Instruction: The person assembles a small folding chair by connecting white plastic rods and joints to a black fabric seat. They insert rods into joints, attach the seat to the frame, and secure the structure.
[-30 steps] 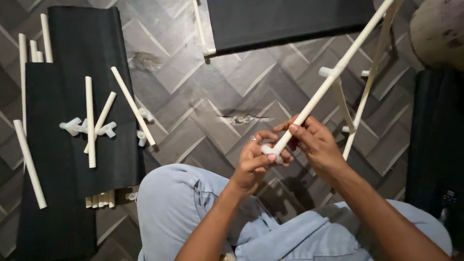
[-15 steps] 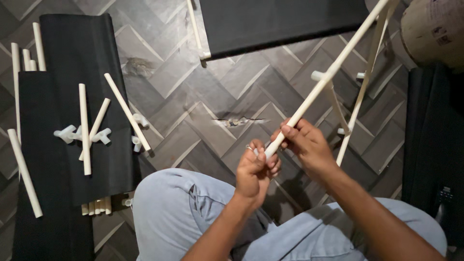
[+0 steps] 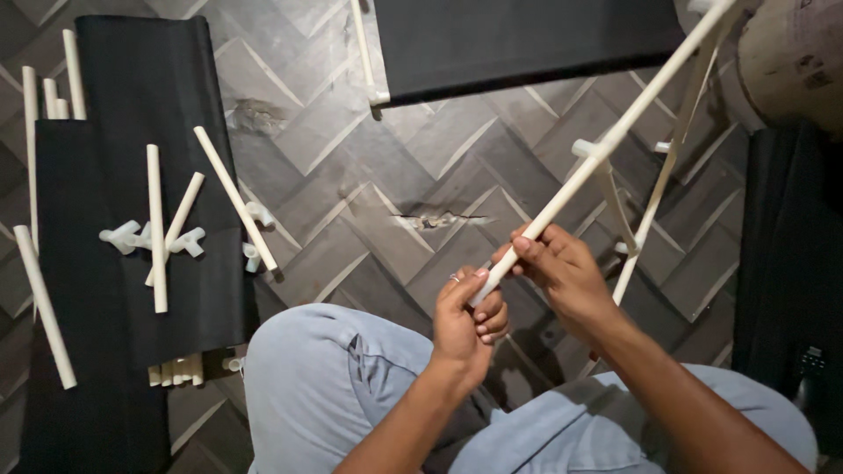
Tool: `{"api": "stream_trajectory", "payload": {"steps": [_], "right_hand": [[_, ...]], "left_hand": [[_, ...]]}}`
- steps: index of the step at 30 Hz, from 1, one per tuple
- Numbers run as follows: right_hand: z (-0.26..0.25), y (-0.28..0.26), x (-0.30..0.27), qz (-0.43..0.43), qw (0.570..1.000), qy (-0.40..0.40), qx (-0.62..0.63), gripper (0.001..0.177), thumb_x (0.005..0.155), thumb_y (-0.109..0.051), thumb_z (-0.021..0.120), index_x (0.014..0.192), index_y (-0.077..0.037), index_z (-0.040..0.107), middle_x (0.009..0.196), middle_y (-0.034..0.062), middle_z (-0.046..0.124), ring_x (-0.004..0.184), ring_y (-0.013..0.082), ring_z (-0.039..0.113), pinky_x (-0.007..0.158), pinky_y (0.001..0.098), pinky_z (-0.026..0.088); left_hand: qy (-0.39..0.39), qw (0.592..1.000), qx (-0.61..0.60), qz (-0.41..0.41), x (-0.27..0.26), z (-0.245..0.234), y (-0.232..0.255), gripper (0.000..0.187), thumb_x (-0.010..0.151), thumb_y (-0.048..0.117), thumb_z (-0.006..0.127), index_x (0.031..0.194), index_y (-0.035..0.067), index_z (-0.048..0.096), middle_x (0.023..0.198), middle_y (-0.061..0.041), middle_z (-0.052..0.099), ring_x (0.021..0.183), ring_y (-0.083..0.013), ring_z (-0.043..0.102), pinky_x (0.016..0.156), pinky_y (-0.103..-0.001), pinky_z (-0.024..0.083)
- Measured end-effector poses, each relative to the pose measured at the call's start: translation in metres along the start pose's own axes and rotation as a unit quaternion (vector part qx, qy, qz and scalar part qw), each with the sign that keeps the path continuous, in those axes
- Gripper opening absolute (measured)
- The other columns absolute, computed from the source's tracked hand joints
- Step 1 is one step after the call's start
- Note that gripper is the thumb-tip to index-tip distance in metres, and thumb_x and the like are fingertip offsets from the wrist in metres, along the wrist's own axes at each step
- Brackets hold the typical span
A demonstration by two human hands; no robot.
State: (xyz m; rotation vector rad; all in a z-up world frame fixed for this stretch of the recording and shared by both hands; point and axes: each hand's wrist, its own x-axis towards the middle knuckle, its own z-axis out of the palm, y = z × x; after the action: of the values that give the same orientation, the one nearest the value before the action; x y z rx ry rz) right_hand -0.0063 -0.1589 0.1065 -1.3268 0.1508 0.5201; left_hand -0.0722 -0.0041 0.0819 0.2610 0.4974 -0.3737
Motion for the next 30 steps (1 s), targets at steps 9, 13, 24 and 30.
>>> {"api": "stream_trajectory", "payload": {"steps": [9,13,24,30], "right_hand": [[-0.006,0.008,-0.003,0.002,1.000,-0.008,0.022,0.022,0.104,-0.015,0.058,0.116,0.003,0.060,0.101,0.0170,0.074,0.094,0.0208,0.068,0.086,0.0335,0.054],[-0.006,0.010,-0.005,0.001,1.000,-0.009,0.011,0.021,0.103,-0.013,0.057,0.117,0.003,0.058,0.101,0.0197,0.073,0.095,0.0251,0.070,0.086,0.0355,0.055],[-0.008,0.028,-0.013,0.019,0.999,-0.016,0.023,0.022,0.104,-0.009,0.057,0.120,0.005,0.056,0.104,0.0213,0.071,0.094,0.0234,0.066,0.085,0.0334,0.053],[-0.008,0.014,-0.008,0.038,0.994,0.082,-0.061,0.021,0.106,-0.015,0.050,0.113,0.003,0.058,0.099,0.0182,0.070,0.088,0.0218,0.064,0.081,0.0344,0.053]], "left_hand": [[0.067,0.996,0.055,-0.016,-0.013,0.010,0.008,0.027,0.100,0.027,0.058,0.079,0.017,0.044,0.053,0.003,0.034,0.040,-0.0074,0.028,0.038,-0.025,0.020],[0.092,0.993,0.058,-0.038,-0.021,0.014,0.010,0.027,0.097,0.030,0.063,0.080,0.020,0.045,0.053,0.005,0.034,0.039,-0.0069,0.028,0.037,-0.025,0.018],[0.095,0.991,0.072,0.054,-0.037,0.005,0.000,0.036,0.099,0.025,0.070,0.083,0.018,0.039,0.057,0.007,0.034,0.041,-0.0036,0.027,0.037,-0.023,0.019],[0.095,0.991,-0.002,0.090,-0.041,-0.012,-0.017,0.031,0.094,0.020,0.072,0.083,0.015,0.043,0.055,0.006,0.033,0.037,-0.0052,0.026,0.036,-0.026,0.020]]}}
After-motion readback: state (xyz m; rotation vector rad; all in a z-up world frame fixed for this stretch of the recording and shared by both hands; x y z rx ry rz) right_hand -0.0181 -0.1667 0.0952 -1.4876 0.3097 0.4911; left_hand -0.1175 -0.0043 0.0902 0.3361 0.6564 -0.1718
